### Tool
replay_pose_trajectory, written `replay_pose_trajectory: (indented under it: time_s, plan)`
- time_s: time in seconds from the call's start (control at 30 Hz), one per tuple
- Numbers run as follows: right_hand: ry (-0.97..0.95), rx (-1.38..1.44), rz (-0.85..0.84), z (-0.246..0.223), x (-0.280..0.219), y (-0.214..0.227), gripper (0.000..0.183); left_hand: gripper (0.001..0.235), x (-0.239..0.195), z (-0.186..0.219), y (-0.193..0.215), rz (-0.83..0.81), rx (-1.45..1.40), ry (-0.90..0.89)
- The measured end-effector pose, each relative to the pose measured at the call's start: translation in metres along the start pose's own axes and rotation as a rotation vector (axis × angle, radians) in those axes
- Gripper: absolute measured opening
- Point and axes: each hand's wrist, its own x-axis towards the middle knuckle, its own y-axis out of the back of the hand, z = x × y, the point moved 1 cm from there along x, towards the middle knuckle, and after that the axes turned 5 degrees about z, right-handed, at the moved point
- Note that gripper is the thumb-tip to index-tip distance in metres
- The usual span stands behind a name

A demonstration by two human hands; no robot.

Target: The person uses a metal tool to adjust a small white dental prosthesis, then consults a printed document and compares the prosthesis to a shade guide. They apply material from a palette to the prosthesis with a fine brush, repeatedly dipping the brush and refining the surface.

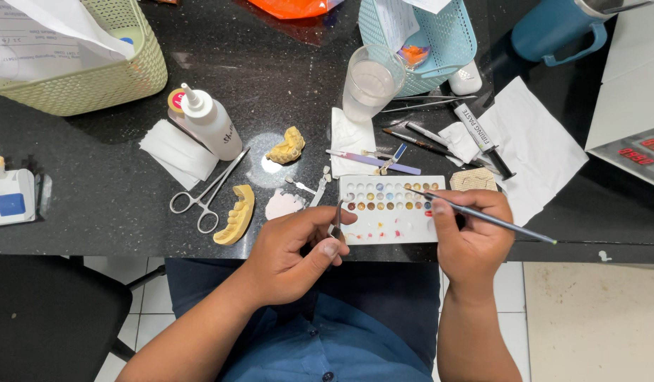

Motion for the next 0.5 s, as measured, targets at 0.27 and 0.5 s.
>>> replay_pose_trajectory:
  time_s: [0.27,0.5]
  plan:
    - [-0.071,0.658,0.150,-0.021,-0.014,-0.006,0.020,0.035,-0.001,0.006,-0.005,-0.053,0.027,-0.036]
    - [-0.080,0.739,-0.022,-0.046,-0.037,-0.049,0.024,0.038,-0.006,0.008,-0.008,-0.033,0.094,-0.120]
